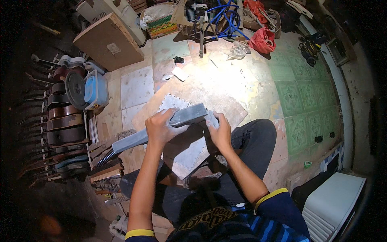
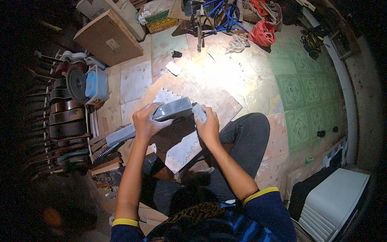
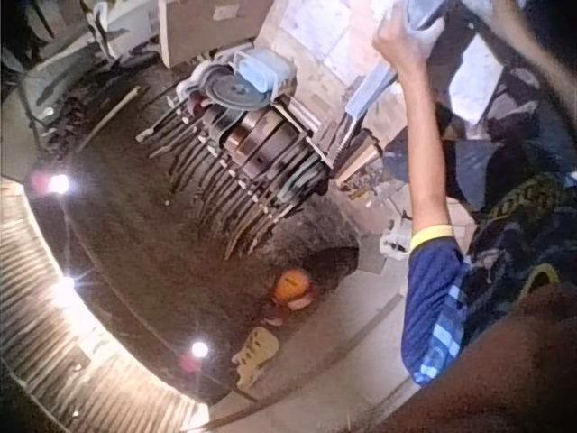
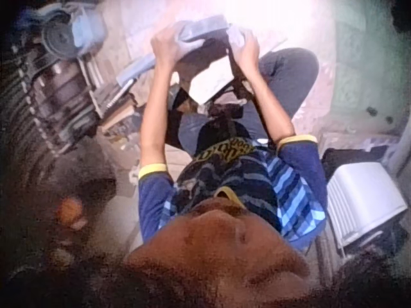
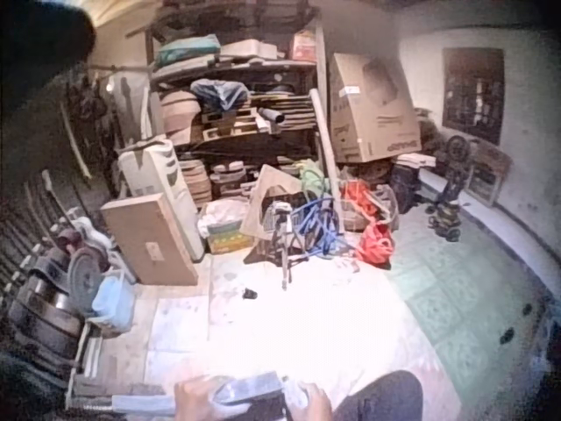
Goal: The person sands the surface of a dark guitar body with a piece of sandpaper and a cloth while sitting on the floor.
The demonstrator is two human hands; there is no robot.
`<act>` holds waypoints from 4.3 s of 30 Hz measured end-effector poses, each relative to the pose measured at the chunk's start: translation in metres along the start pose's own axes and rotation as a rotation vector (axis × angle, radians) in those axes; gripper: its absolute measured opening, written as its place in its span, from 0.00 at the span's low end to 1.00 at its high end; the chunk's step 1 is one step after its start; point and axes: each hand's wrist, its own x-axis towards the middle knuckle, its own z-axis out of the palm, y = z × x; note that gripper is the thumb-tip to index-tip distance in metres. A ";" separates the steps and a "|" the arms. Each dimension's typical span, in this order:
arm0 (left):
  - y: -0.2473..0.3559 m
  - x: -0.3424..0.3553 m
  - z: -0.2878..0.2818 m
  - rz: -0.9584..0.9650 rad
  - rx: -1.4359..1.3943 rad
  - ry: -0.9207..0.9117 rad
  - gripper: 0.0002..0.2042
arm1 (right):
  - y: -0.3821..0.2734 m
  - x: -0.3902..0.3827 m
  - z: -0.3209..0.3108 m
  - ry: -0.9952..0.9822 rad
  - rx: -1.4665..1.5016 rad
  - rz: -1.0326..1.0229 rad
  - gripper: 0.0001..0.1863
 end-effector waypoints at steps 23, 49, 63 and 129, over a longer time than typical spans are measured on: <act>0.000 -0.005 -0.003 -0.018 0.017 -0.057 0.24 | -0.006 -0.007 0.002 0.003 -0.056 0.038 0.20; 0.007 -0.008 0.003 0.024 -0.004 0.025 0.23 | 0.010 0.006 0.005 0.027 -0.076 0.043 0.21; 0.002 -0.009 0.004 0.003 0.035 0.028 0.25 | 0.007 -0.009 0.011 0.052 -0.092 0.066 0.20; -0.002 -0.007 0.013 0.127 0.170 0.217 0.27 | 0.027 0.012 -0.053 -0.538 0.022 0.062 0.46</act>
